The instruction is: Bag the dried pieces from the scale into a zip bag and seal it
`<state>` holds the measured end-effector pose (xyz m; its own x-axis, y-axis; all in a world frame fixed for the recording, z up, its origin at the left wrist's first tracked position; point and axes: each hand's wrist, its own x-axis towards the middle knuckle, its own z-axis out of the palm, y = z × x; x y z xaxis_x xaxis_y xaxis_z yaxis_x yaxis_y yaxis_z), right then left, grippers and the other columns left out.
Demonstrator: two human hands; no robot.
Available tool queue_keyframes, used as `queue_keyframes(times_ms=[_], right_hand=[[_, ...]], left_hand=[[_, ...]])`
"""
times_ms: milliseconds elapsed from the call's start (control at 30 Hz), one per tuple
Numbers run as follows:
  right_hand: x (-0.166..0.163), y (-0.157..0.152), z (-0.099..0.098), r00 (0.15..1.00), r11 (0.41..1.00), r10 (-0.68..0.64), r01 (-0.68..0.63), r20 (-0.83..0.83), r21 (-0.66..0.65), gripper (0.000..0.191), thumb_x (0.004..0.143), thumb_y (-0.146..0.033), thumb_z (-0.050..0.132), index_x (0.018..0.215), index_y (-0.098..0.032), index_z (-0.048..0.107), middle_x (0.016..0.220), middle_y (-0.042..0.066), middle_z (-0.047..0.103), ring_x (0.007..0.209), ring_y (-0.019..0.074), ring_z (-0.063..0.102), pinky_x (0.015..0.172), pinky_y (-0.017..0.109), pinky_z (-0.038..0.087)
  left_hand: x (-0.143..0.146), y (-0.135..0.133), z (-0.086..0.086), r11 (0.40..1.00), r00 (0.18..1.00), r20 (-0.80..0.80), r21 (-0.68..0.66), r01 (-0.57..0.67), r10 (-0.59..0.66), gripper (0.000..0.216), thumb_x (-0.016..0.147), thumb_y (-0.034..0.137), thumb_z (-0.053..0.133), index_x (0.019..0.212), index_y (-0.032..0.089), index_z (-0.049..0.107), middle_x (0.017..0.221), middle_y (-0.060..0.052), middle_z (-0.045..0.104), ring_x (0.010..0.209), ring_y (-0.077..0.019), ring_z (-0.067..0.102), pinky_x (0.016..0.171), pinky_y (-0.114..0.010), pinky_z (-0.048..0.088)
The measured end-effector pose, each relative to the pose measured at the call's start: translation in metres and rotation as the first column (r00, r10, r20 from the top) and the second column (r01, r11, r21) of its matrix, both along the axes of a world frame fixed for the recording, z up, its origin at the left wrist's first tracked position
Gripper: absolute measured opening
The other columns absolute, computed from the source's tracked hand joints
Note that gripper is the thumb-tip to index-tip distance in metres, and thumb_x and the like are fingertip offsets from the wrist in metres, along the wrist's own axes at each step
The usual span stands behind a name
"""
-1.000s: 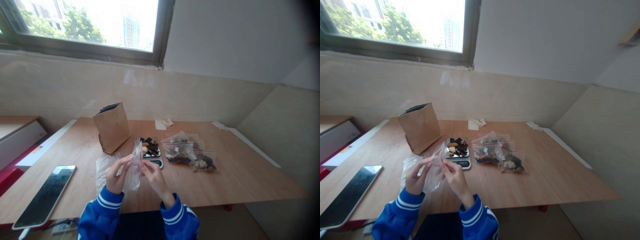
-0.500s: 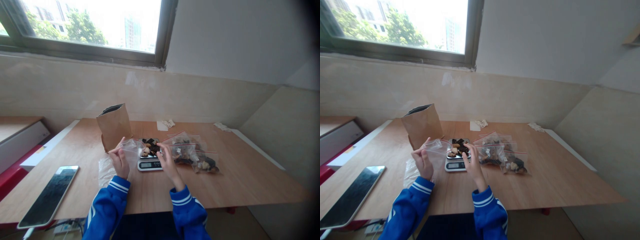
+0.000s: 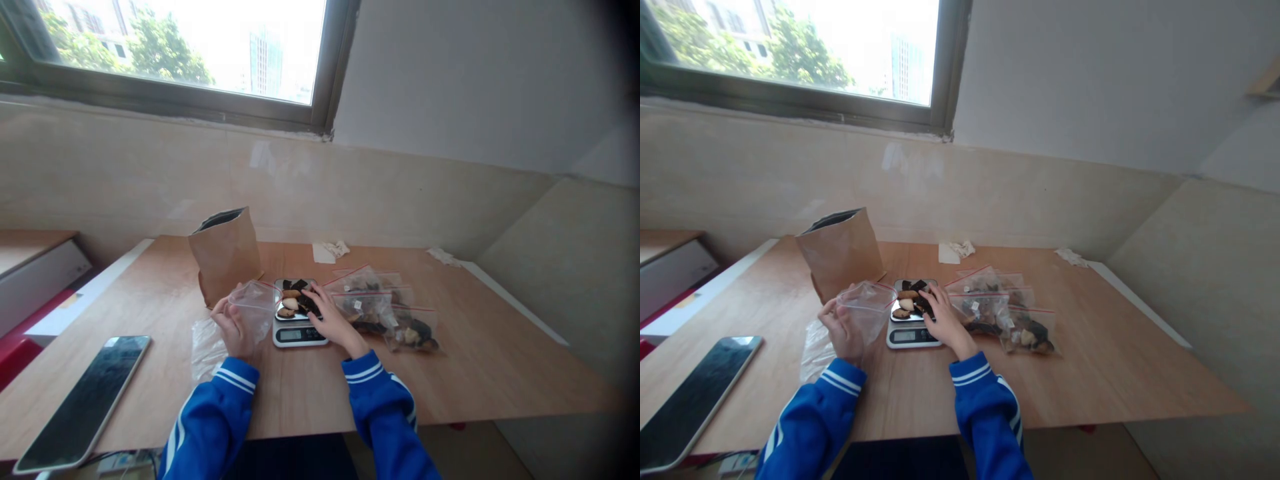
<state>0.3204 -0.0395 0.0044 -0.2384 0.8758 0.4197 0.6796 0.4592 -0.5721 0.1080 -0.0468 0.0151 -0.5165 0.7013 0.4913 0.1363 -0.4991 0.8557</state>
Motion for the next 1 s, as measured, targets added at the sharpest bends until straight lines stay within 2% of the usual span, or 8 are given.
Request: queue_keyframes(times_ms=[133,300,500,700,767,833,933,1000], right_hand=[[-0.002,-0.001,-0.004,0.999,0.999,0.005,-0.003,-0.039,0.048,0.041,0.087,-0.016,0.047,0.126,-0.024,0.056,0.134,0.011,0.053,0.130,0.0226,0.043,0.109,0.048,0.033],[0.000,-0.001,-0.007,0.994,0.997,-0.015,0.024,-0.111,0.075,0.025,0.087,-0.022,0.054,0.108,-0.023,0.067,0.119,0.009,0.064,0.116,0.0231,0.055,0.101,0.045,0.042],[-0.002,-0.001,-0.005,0.981,0.996,-0.050,0.064,-0.186,0.069,0.022,0.087,-0.022,0.053,0.101,-0.023,0.071,0.108,0.008,0.070,0.113,0.0243,0.058,0.099,0.044,0.044],[-0.004,-0.001,0.005,0.914,0.982,-0.174,0.189,-0.368,0.005,0.022,0.086,-0.031,0.055,0.097,-0.022,0.071,0.104,0.008,0.071,0.106,0.0251,0.061,0.096,0.043,0.046],[-0.008,-0.002,0.014,0.855,0.980,-0.194,0.189,-0.480,-0.059,0.024,0.085,-0.036,0.058,0.098,-0.021,0.071,0.103,0.008,0.071,0.101,0.0248,0.064,0.092,0.041,0.048],[-0.016,-0.004,0.027,0.750,0.983,-0.183,0.127,-0.635,-0.133,0.028,0.082,-0.040,0.062,0.099,-0.019,0.071,0.104,0.008,0.072,0.096,0.0232,0.065,0.090,0.039,0.049],[-0.034,-0.010,0.052,0.475,0.975,-0.152,-0.069,-0.867,-0.209,0.034,0.073,-0.042,0.072,0.098,-0.019,0.070,0.101,0.006,0.073,0.094,0.0202,0.067,0.090,0.035,0.050],[-0.046,-0.014,0.069,0.307,0.945,-0.142,-0.240,-0.941,-0.221,0.036,0.067,-0.040,0.078,0.096,-0.019,0.070,0.097,0.005,0.073,0.090,0.0181,0.067,0.090,0.034,0.051]], left_hand=[[-0.005,-0.002,-0.001,0.997,0.997,-0.063,-0.057,-0.043,0.039,0.038,0.095,0.043,0.033,0.122,0.019,0.043,0.125,-0.012,0.061,0.117,-0.0233,0.057,0.099,-0.041,0.044],[-0.010,-0.003,-0.005,0.994,0.992,-0.123,-0.109,-0.005,-0.008,0.041,0.095,0.043,0.034,0.125,0.019,0.048,0.125,-0.011,0.061,0.120,-0.0232,0.055,0.100,-0.039,0.043],[-0.009,-0.003,-0.005,0.995,0.994,-0.107,-0.102,-0.017,0.006,0.041,0.096,0.042,0.032,0.126,0.018,0.044,0.124,-0.012,0.061,0.117,-0.0227,0.056,0.099,-0.040,0.043],[-0.008,-0.004,-0.005,0.993,0.995,-0.098,-0.113,-0.026,0.015,0.043,0.095,0.041,0.033,0.129,0.017,0.044,0.123,-0.012,0.061,0.114,-0.0226,0.057,0.095,-0.038,0.045],[-0.007,-0.003,-0.005,0.995,0.997,-0.077,-0.094,-0.037,0.030,0.044,0.095,0.043,0.034,0.128,0.016,0.045,0.121,-0.012,0.062,0.113,-0.0228,0.058,0.093,-0.038,0.046],[-0.005,-0.002,-0.005,0.997,0.998,-0.050,-0.061,-0.049,0.046,0.046,0.094,0.045,0.036,0.127,0.016,0.047,0.120,-0.011,0.063,0.111,-0.0228,0.059,0.093,-0.037,0.046],[-0.004,-0.001,-0.007,0.999,0.998,-0.045,-0.011,-0.034,0.033,0.045,0.093,0.047,0.038,0.127,0.019,0.049,0.119,-0.010,0.064,0.111,-0.0223,0.059,0.094,-0.037,0.045],[-0.004,0.000,-0.010,1.000,0.998,-0.061,0.016,0.003,-0.002,0.045,0.094,0.046,0.037,0.128,0.020,0.048,0.120,-0.009,0.064,0.112,-0.0222,0.059,0.096,-0.038,0.045]])
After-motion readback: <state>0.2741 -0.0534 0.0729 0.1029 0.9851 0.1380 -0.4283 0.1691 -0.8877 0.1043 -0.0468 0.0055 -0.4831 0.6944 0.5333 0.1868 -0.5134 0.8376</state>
